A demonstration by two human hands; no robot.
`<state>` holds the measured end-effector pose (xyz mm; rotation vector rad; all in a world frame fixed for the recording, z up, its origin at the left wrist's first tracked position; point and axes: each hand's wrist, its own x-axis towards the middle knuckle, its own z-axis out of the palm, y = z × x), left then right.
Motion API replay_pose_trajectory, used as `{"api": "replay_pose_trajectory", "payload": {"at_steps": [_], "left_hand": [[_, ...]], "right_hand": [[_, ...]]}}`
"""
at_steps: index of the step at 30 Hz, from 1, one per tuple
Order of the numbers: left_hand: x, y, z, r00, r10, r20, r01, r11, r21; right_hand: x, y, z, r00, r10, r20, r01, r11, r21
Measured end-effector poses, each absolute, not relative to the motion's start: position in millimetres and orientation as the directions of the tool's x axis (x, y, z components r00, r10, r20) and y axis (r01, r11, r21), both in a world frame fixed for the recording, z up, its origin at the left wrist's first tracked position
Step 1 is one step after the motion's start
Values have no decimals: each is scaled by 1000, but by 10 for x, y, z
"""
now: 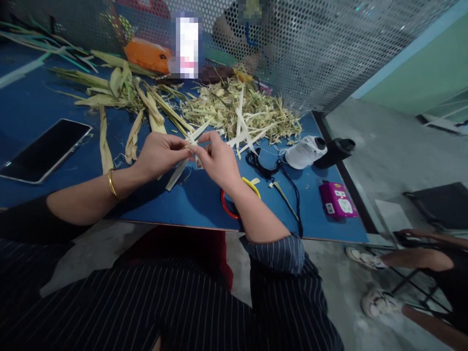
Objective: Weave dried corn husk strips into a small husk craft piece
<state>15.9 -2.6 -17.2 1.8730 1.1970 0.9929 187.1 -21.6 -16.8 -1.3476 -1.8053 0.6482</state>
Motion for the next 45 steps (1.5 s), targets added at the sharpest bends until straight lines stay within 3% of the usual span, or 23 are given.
{"api": "replay_pose_trajectory", "payload": {"at_steps": [5,8,12,15,20,24,32,41,43,45], "left_hand": [[154,-49,-175,408,872,272,449,-451,772],[158,-62,-156,477,847,234,427,-456,780],[156,-65,-134,588,801,112,381,-397,835],[152,-57,-122,673,740,-7,341,-301,891],[132,-36,-59,685,720,-110,303,-145,942],[103,-11,-39,718,686,-117,297,-150,943],[165,-79,-15,586,804,-100,356,-145,923],[191,-104,-41,573,805,-152,277,-16,961],[181,-74,-50,527,837,-148,199,48,979],[170,-39,-56,467,873,-142,107,103,989]], "right_hand": [[1879,-199,-154,-135,926,352,556,365,-747],[1896,-162,-161,-93,941,327,476,330,-815],[1903,-116,-179,5,979,202,226,195,-954],[1907,-91,-191,128,977,171,99,159,-982],[1905,-74,-198,237,954,185,6,189,-982],[1875,-86,-193,198,950,241,-17,249,-968],[1820,-144,-208,18,940,341,-2,341,-940],[1773,-254,-157,-117,886,448,189,463,-866],[1817,-273,-123,-56,858,511,321,500,-804],[1879,-275,-92,114,814,570,439,473,-764]]}}
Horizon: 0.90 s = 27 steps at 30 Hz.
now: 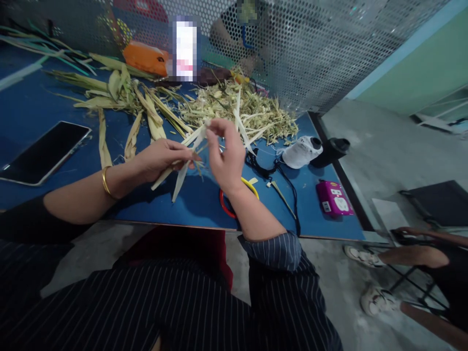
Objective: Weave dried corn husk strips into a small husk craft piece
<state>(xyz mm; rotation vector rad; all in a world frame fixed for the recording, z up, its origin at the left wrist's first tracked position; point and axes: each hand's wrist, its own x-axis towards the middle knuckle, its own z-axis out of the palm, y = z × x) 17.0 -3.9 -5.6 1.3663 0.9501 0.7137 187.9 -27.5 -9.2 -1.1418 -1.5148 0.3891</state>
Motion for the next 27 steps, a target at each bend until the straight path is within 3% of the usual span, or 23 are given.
{"api": "replay_pose_trajectory", "payload": {"at_steps": [2,4,9,11,13,16,18,20,22,25,27], "left_hand": [[162,-12,-59,408,902,-139,33,137,990],[159,-1,-64,373,916,-145,-11,160,987],[177,-36,-84,385,912,-140,-11,157,988],[189,-56,-92,416,899,-137,22,141,990],[198,-66,-101,441,887,-137,43,132,990],[200,-49,-115,424,889,-172,26,178,984],[193,-19,-118,393,896,-207,-3,226,974],[185,16,-117,349,911,-220,-42,249,967],[182,47,-121,294,933,-210,-86,245,966],[190,70,-149,272,941,-201,-162,251,954],[198,70,-173,290,930,-228,-191,289,938]], "right_hand": [[1943,-243,-81,280,773,570,464,411,-785],[1985,-181,-97,332,809,485,399,345,-849],[1950,-69,-195,-26,990,141,123,143,-982],[1907,-67,-232,-68,986,150,55,154,-987],[1874,-65,-266,1,983,183,41,183,-982],[1868,-63,-293,80,975,206,123,196,-973],[1889,-93,-268,160,929,334,261,286,-922],[1905,-160,-211,166,808,566,476,437,-763],[1891,-242,-152,-112,695,711,650,592,-476],[1803,-324,-133,-659,521,542,622,783,3],[1728,-336,-165,-786,455,419,573,790,219]]}}
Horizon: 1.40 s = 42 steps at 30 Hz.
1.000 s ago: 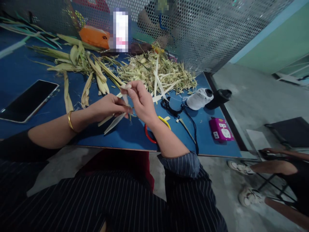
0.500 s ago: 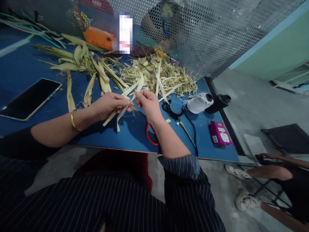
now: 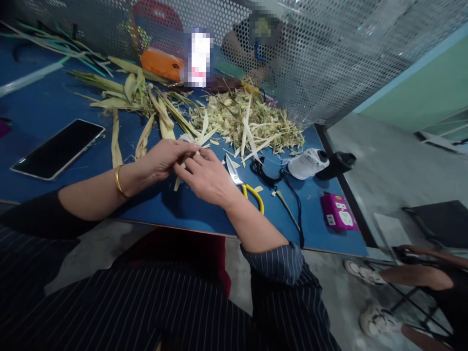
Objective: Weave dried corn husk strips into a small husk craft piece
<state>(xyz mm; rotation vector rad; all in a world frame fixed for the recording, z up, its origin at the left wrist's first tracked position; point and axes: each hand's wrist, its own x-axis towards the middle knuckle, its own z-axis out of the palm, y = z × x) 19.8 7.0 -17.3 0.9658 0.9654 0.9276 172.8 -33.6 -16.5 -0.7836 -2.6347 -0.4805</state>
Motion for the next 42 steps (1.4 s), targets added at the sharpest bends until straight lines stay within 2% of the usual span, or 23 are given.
{"api": "replay_pose_trajectory", "payload": {"at_steps": [2,4,6,10,12,19,23,26,29,31,32,35,42], "left_hand": [[198,68,-190,302,918,-255,-182,318,930],[183,71,-191,304,920,-248,-149,303,941],[155,84,-177,322,920,-222,-115,270,956],[101,112,-120,401,900,-171,-75,218,973],[94,115,-94,401,906,-137,-81,184,980],[121,80,-76,368,921,-126,-135,187,973],[117,80,-74,336,932,-136,-119,185,976],[104,100,-65,317,940,-125,-108,167,980],[93,111,-44,283,953,-109,-108,145,984],[90,105,-29,281,953,-108,-107,143,984],[89,99,-24,286,952,-107,-111,144,983],[86,89,-29,303,947,-104,-138,151,979],[106,91,-104,227,971,-74,-109,101,989]], "right_hand": [[1678,-329,-206,-801,448,397,580,743,334],[1666,-317,-233,-784,459,417,607,709,360],[1687,-307,-244,-743,488,458,647,698,307],[1752,-293,-243,-620,548,561,718,684,126],[1769,-296,-235,-607,548,576,712,697,87],[1749,-353,-176,-740,421,524,565,812,147],[1753,-373,-182,-775,374,509,490,864,112],[1763,-373,-184,-678,420,603,546,837,30],[1773,-348,-179,-349,607,714,747,640,-179],[1780,-318,-184,-178,743,646,802,490,-343],[1782,-302,-191,-146,803,577,802,438,-406],[1775,-273,-224,-158,900,406,770,370,-520],[1751,-307,-225,-258,855,450,656,496,-568]]}}
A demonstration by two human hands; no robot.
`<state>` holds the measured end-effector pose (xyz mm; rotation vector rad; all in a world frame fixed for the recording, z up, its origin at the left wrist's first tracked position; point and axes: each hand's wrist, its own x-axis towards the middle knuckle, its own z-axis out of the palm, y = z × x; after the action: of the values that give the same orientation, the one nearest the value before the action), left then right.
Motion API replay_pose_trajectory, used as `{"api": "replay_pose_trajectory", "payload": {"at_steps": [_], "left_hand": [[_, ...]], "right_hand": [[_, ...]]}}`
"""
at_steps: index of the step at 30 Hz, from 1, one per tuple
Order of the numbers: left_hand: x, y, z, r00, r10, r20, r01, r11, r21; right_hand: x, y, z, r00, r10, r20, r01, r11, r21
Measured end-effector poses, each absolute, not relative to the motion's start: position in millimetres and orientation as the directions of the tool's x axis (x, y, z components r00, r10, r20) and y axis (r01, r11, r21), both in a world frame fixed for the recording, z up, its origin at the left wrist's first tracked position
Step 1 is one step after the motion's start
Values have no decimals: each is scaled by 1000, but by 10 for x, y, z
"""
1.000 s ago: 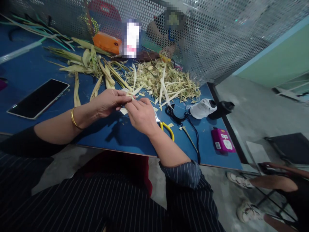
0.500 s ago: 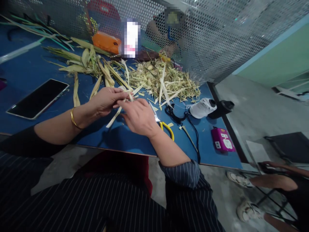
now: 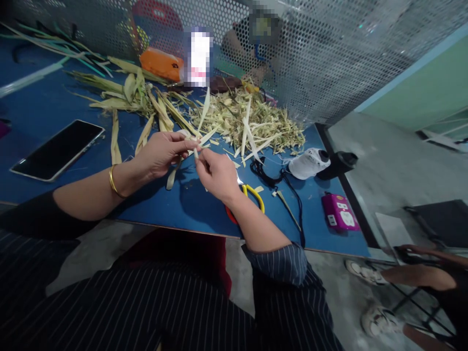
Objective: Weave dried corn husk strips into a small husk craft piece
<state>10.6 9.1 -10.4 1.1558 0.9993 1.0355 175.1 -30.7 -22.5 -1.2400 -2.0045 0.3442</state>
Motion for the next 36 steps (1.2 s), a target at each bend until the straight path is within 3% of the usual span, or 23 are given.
{"api": "replay_pose_trajectory", "payload": {"at_steps": [6,9,12,15,18,21,24,27,29,30,32,34,36], "left_hand": [[109,92,-106,221,971,-87,-101,112,989],[93,108,-92,253,962,-99,-95,127,987],[85,85,-61,366,921,-130,-43,156,987],[96,28,-26,477,863,-167,32,173,984],[119,-16,-12,482,856,-188,30,199,980],[137,-30,-22,448,875,-181,30,188,982],[138,-29,-31,438,879,-190,77,174,982],[128,-31,-26,431,887,-167,109,133,985],[120,-36,-23,444,885,-139,128,91,988],[118,-40,-23,458,879,-130,141,72,987],[114,-51,-23,501,856,-126,172,45,984],[112,-65,-23,547,826,-137,202,28,979],[111,-80,-20,586,797,-145,199,32,979]], "right_hand": [[1767,-317,-173,-388,800,458,556,600,-575],[1784,-275,-184,-177,869,461,506,483,-715],[1815,-205,-194,40,934,354,281,329,-902],[1835,-155,-192,19,970,244,59,243,-968],[1826,-143,-206,3,970,243,2,243,-970],[1818,-141,-244,24,971,239,49,238,-970],[1847,-148,-252,76,970,229,244,205,-948],[1899,-181,-180,214,836,505,578,309,-756],[1919,-204,-111,167,722,671,719,376,-584],[1920,-211,-83,98,721,686,741,407,-534],[1909,-213,-53,-65,816,575,696,450,-560],[1887,-205,-58,-185,920,346,550,388,-739],[1867,-198,-81,-218,963,157,342,226,-912]]}}
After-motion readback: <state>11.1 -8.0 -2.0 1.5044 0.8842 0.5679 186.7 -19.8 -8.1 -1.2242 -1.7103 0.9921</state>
